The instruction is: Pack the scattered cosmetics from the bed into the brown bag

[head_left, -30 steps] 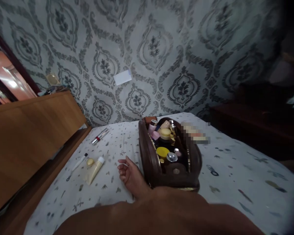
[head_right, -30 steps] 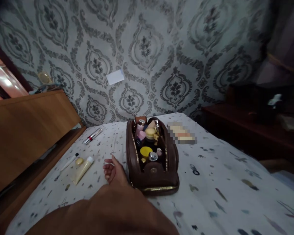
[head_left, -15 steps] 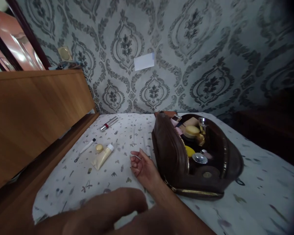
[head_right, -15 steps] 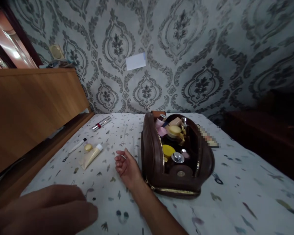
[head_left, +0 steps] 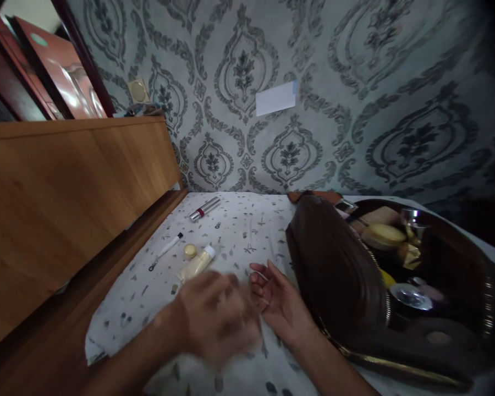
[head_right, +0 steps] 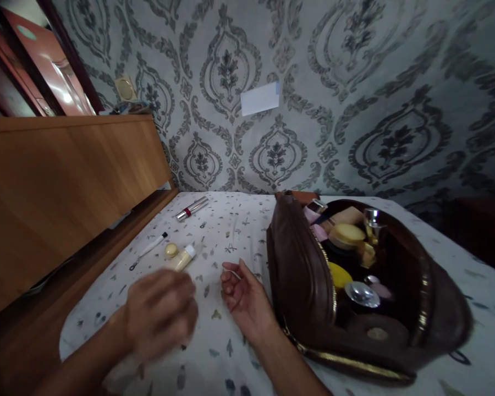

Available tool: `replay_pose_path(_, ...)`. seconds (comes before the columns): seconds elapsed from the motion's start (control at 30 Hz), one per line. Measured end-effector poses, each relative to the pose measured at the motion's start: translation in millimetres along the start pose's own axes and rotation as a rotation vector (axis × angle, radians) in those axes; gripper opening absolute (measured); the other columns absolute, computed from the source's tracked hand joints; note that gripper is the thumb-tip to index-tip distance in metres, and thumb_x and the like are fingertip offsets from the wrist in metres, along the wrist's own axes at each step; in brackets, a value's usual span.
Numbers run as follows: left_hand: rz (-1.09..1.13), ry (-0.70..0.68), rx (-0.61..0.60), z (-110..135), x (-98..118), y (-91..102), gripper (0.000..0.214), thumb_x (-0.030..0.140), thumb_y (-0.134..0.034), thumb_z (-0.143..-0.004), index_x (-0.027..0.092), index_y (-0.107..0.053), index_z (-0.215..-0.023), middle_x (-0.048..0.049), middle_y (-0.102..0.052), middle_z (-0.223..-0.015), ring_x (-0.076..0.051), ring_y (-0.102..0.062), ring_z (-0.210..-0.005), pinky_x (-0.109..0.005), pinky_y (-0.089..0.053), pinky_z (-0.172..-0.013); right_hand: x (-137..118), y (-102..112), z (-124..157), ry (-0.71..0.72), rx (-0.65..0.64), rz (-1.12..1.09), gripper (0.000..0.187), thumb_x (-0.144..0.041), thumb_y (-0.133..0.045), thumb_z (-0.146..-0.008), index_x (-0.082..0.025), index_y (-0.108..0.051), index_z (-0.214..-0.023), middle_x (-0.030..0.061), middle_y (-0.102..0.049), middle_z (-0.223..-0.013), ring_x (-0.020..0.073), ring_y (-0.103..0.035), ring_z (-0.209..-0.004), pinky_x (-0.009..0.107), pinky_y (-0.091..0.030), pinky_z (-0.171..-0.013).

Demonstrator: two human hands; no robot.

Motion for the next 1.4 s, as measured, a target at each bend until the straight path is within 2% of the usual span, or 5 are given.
replay_pose_path(0.17,-0.170,0.618,-0.177,14.0,-102.1,-20.8,0.027,0.013,-0.039,-0.092,0.019,-0.059,-0.109,-0.0091,-0.063,-0.106,-0.023,-0.057,-0.103,-0.038,-0.049,-0.087,0.3,-1.2,1.7,0.013,-0.007,0.006,0.021,-0.032,-0.072,-0.082,-0.011,-0.071,-0.081,0.0038,-0.063,-0.062,0.0079,-0.051,-0.049,0.016,-0.037,-0.039)
replay_pose_path(0.37,0.166,0.782,-0.276,68.4,-150.1,-40.1,0.035,0.038,-0.047,-0.094,0.021,-0.058,-0.124,-0.0079,-0.060,-0.111,-0.024,-0.056,-0.107,-0.039,-0.046,-0.093,-0.4,-3.6,3.3,0.025,0.014,0.045,0.021,-0.034,-0.076,-0.077,-0.014,-0.071,-0.079,0.0025,-0.063,-0.062,0.0072,-0.047,-0.049,0.015,-0.036,-0.040)
replay_pose_path(0.73,0.243,0.868,-0.090,74.2,-146.3,-50.8,0.034,0.042,-0.048,-0.092,0.018,-0.063,-0.112,-0.0075,-0.065,-0.106,-0.023,-0.058,-0.098,-0.036,-0.044,-0.085,1.0,-2.4,1.2,0.011,0.000,0.114,0.029,-0.035,-0.086,-0.064,-0.012,-0.073,-0.078,0.0008,-0.063,-0.061,0.0052,-0.047,-0.049,0.014,-0.034,-0.041)
replay_pose_path(1.07,1.196,0.787,-0.015,-11.0,-71.5,-72.4,0.045,0.050,-0.059,-0.088,0.016,-0.065,-0.117,-0.0056,-0.064,-0.095,-0.015,-0.055,-0.079,-0.024,-0.044,-0.069,11.0,-10.6,6.1,0.120,-0.100,0.269,0.049,-0.051,-0.088,-0.055,-0.015,-0.073,-0.084,0.0034,-0.071,-0.069,0.0088,-0.060,-0.053,0.015,-0.033,-0.042)
replay_pose_path(1.4,0.927,0.585,-0.087,-10.2,-51.9,-92.4,0.038,0.040,-0.056,-0.093,0.022,-0.061,-0.126,-0.0080,-0.063,-0.122,-0.023,-0.055,-0.109,-0.034,-0.041,-0.095,5.4,-6.8,-1.0,0.129,-0.049,0.068,0.040,-0.046,-0.088,-0.059,-0.016,-0.071,-0.080,-0.0011,-0.071,-0.067,0.0067,-0.058,-0.049,0.014,-0.034,-0.038)
Point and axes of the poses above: each hand's wrist, its own z-axis away from the middle knuckle, its own y-axis out of the back of the hand, x = y × z, the point moved 1 cm from there along -z, towards the middle knuckle
